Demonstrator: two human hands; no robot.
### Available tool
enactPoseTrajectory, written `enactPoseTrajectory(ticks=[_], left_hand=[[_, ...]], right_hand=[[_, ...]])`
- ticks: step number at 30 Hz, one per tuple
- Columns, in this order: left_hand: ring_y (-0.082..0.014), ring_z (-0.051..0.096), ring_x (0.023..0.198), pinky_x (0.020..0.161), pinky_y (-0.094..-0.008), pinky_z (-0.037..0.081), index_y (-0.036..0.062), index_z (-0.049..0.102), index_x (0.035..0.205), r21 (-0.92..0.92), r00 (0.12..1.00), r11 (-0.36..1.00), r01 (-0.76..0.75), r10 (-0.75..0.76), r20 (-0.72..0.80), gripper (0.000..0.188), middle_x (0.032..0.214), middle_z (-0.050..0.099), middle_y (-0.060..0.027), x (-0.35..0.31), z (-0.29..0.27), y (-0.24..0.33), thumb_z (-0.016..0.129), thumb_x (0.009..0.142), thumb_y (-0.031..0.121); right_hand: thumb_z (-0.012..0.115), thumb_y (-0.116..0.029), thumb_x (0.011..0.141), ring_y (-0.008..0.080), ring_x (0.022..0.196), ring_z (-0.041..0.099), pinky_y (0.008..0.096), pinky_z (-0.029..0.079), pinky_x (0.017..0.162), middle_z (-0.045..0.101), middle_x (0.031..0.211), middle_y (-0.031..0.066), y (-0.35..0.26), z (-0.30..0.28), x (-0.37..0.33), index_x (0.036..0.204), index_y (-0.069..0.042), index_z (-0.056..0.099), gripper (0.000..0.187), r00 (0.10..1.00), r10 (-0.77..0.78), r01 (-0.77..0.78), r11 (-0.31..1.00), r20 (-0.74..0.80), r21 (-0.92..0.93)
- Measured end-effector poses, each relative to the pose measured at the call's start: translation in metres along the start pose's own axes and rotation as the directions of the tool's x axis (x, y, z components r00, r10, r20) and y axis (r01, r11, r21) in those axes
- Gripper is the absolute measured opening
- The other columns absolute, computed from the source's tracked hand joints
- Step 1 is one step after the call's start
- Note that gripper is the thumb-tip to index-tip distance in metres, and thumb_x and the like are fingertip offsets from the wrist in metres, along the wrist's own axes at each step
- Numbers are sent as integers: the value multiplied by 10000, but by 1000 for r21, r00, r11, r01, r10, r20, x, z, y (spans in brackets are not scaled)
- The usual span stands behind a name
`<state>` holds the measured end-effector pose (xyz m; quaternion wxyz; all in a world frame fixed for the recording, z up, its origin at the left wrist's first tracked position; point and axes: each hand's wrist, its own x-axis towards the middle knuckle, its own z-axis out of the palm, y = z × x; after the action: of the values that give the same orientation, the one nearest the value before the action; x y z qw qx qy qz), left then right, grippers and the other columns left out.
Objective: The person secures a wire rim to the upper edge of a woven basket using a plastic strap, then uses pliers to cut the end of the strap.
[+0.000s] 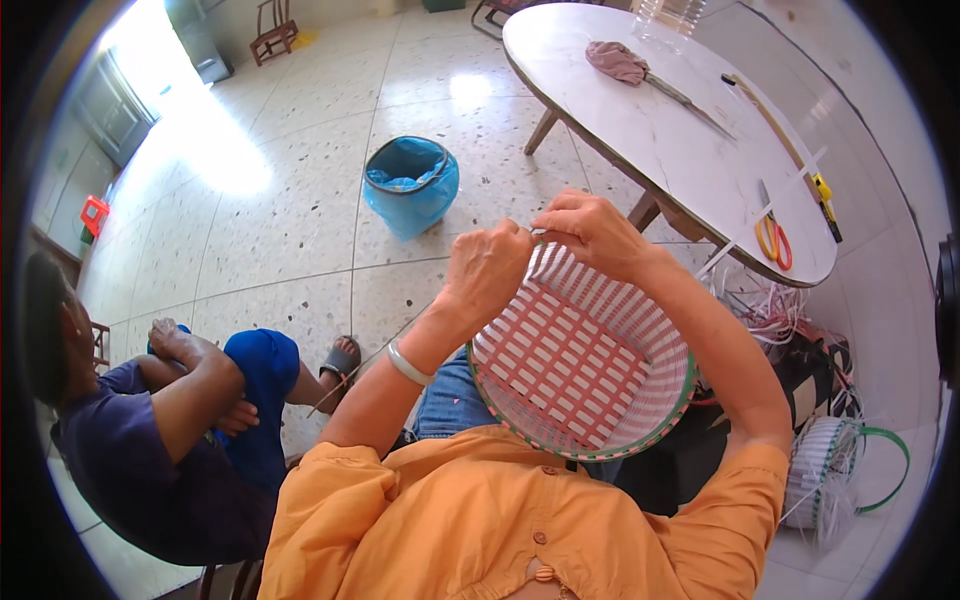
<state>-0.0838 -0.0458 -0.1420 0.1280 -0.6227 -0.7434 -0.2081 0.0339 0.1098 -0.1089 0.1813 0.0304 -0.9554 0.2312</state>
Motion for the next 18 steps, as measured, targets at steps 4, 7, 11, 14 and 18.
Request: enactPoseTrajectory(ticks=[4,7,11,14,18], left_hand=[[-289,670,661,588,-384,515,-5,683,799,-103,998,993,59,-57,23,280,738,641,-138,1,-3,-1,602,939,224],[-300,662,674,602,-402,505,-9,684,794,-167,994,981,95,-86,61,321,721,621,-149,2,-6,-3,602,942,264],[-278,640,652,604,-390,492,-12,695,811,-300,995,948,102,-101,21,316,755,643,-165,-1,-14,-13,594,954,252],[-116,571,586,539,-299,465,-28,700,893,-625,955,722,296,-222,196,219,760,664,-112,-5,-19,-33,599,942,160],[-63,561,598,518,-243,458,-46,687,921,-780,900,449,436,-209,383,165,734,645,-48,-17,-30,-41,631,920,109]], right_hand=[[659,-11,789,309,842,614,391,497,723,651,853,124,6,5,-1,928,-8,696,144,999,-19,21,999,-37,40],[626,29,743,289,825,612,387,498,691,653,835,90,2,8,-1,881,-22,696,163,991,-85,78,994,-100,-70],[600,35,703,272,819,612,386,504,682,652,828,66,1,9,-4,868,-47,692,206,983,-140,121,980,-119,-157],[597,8,686,251,821,615,376,513,679,653,826,44,0,7,-5,890,-71,681,234,976,-178,143,959,-125,-245],[626,49,685,245,795,639,352,526,654,677,819,75,-6,5,-5,881,-16,707,221,971,-198,155,948,-133,-276]])
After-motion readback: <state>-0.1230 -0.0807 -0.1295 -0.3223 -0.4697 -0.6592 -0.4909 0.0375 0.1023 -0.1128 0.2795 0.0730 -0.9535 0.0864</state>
